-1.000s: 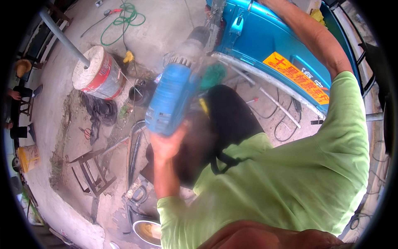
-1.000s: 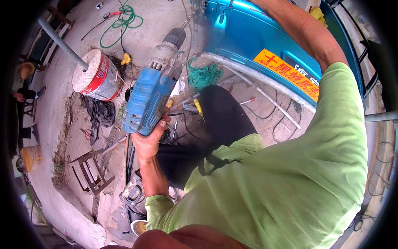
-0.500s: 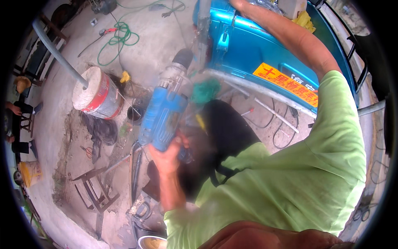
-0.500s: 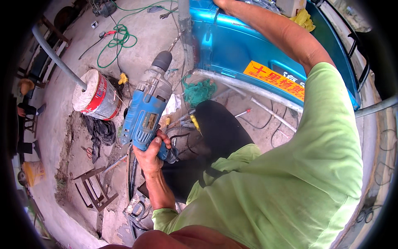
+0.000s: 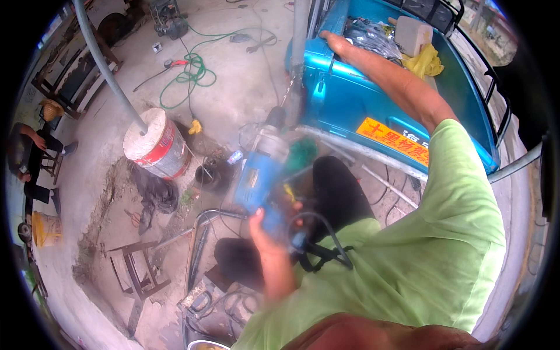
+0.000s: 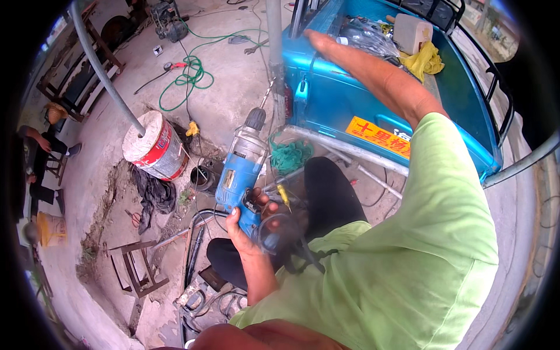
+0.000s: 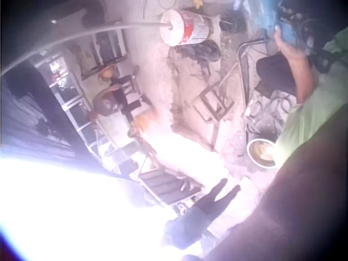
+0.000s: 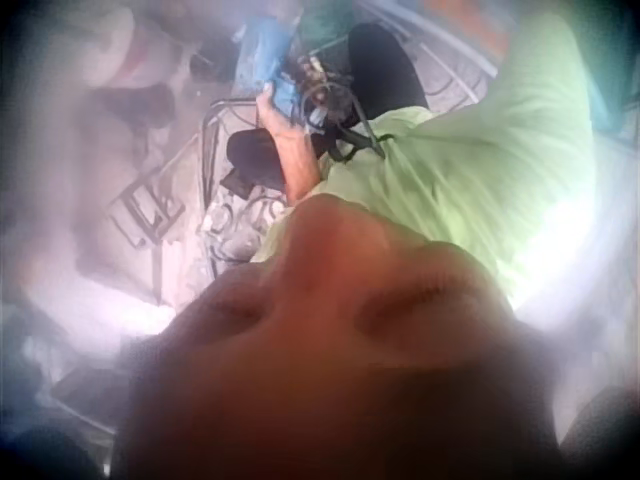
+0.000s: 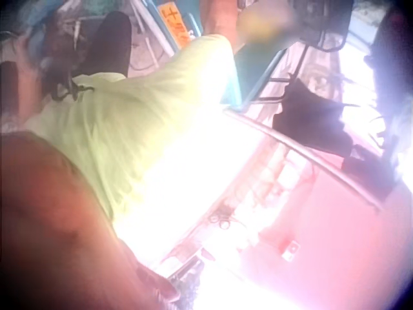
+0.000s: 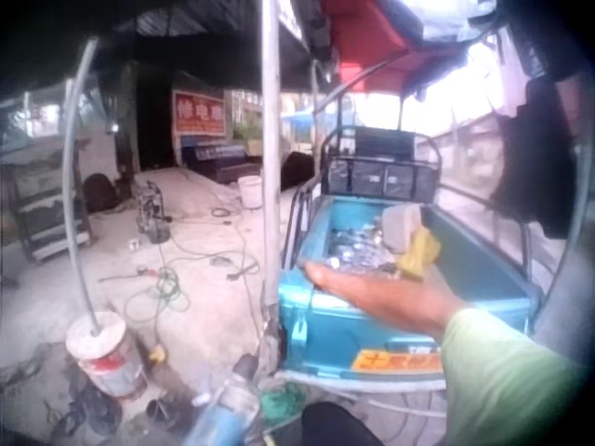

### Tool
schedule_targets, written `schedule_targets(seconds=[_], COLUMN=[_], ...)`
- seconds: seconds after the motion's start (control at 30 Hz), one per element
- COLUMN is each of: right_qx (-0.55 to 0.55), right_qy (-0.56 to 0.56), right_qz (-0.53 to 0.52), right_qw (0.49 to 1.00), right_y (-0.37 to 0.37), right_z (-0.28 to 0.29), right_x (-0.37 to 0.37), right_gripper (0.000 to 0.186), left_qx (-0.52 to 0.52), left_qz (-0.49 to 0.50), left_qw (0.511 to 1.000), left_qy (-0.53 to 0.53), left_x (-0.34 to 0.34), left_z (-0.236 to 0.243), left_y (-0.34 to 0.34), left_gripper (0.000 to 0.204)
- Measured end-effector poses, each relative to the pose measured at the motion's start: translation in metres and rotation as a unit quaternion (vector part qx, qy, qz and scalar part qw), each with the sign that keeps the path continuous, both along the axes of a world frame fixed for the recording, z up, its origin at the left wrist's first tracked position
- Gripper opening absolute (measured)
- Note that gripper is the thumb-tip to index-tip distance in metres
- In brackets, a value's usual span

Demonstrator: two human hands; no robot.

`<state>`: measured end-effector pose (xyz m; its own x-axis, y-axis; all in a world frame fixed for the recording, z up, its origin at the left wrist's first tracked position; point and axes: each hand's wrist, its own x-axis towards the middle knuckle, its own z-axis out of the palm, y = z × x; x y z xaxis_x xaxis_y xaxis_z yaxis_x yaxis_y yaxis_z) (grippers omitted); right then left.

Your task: The person uses a power drill to create a hole in a vertical metal pole, while another person pours water from a plastic bottle onto the drill bit to cool it.

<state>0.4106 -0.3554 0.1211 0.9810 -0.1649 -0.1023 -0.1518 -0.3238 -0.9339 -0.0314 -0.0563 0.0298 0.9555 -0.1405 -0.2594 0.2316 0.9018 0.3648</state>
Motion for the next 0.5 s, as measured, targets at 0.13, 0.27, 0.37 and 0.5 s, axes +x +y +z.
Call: schedule_targets(seconds=[0.13, 0.27, 0.37, 0.5], right_qx=[-0.05, -0.071, -0.061, -0.05], right_qy=[-0.03, 0.008, -0.004, -0.012], right_qz=[-0.002, -0.005, -0.001, 0.018], right_qw=[0.998, 0.997, 0.998, 0.999], right_y=[0.008, 0.026, 0.029, 0.02], right_z=[0.005, 0.027, 0.03, 0.026], right_x=[-0.003, -0.034, -0.051, -0.043], right_gripper=[0.065, 0.067, 0.067, 0.067], left_qx=[-0.16, -0.12, -0.058, 0.082], left_qz=[-0.019, -0.002, 0.017, 0.056], left_qw=[0.986, 0.992, 0.996, 0.993], left_qy=[-0.036, -0.047, -0.059, -0.061], left_x=[-0.005, -0.016, -0.018, -0.023], left_z=[-0.005, 0.015, 0.048, 0.041], left_y=[0.002, -0.001, -0.011, -0.028], left_gripper=[0.068, 0.066, 0.062, 0.047])
